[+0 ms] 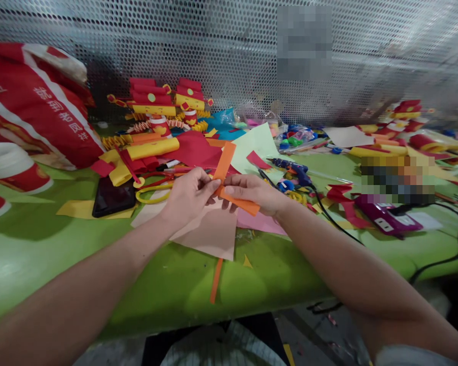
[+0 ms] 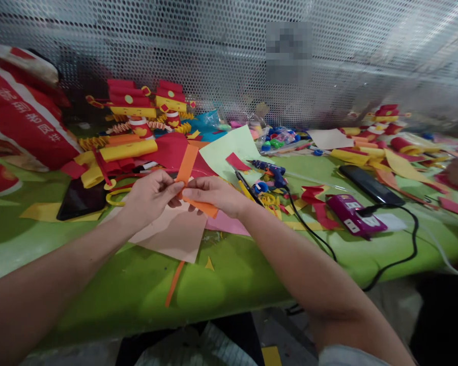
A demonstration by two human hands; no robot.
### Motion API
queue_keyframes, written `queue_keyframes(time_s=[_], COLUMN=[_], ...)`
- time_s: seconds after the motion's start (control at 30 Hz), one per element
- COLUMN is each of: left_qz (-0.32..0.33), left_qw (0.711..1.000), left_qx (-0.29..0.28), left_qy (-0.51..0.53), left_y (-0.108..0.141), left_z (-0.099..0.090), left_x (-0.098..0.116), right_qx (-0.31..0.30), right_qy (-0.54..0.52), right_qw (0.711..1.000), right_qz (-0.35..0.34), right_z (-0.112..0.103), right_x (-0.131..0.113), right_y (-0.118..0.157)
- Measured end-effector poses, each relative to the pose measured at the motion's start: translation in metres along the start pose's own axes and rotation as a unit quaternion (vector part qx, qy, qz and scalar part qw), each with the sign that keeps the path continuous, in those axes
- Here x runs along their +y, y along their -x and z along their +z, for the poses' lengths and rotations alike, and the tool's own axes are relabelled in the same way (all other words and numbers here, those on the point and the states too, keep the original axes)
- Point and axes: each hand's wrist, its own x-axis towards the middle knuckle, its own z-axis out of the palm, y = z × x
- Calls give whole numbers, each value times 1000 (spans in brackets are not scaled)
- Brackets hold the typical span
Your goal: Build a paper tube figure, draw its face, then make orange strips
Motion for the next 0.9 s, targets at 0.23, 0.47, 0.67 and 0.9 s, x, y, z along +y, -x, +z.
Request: queue_keyframes(time_s=[0.23,0.47,0.67,0.9], left_qz=[65,-2,-42,-80], left_qw=[995,998,981,960], left_qx=[-19,-56,-107,-163], left_qy=[-72,39,157,215], left_y=[1,-1,-4,-6], left_z=[1,0,-2,-6], left_x=[-3,-1,-4,-5], right_qx=[22,78,59,9], right_qy=[51,60,-12,-32], right_qw=[998,993,996,998], right_qz=[-28,-72,-59,-52], right_z=[-1,11,3,-11], right_x=[3,6,10,18], right_y=[-3,-6,-10,-13])
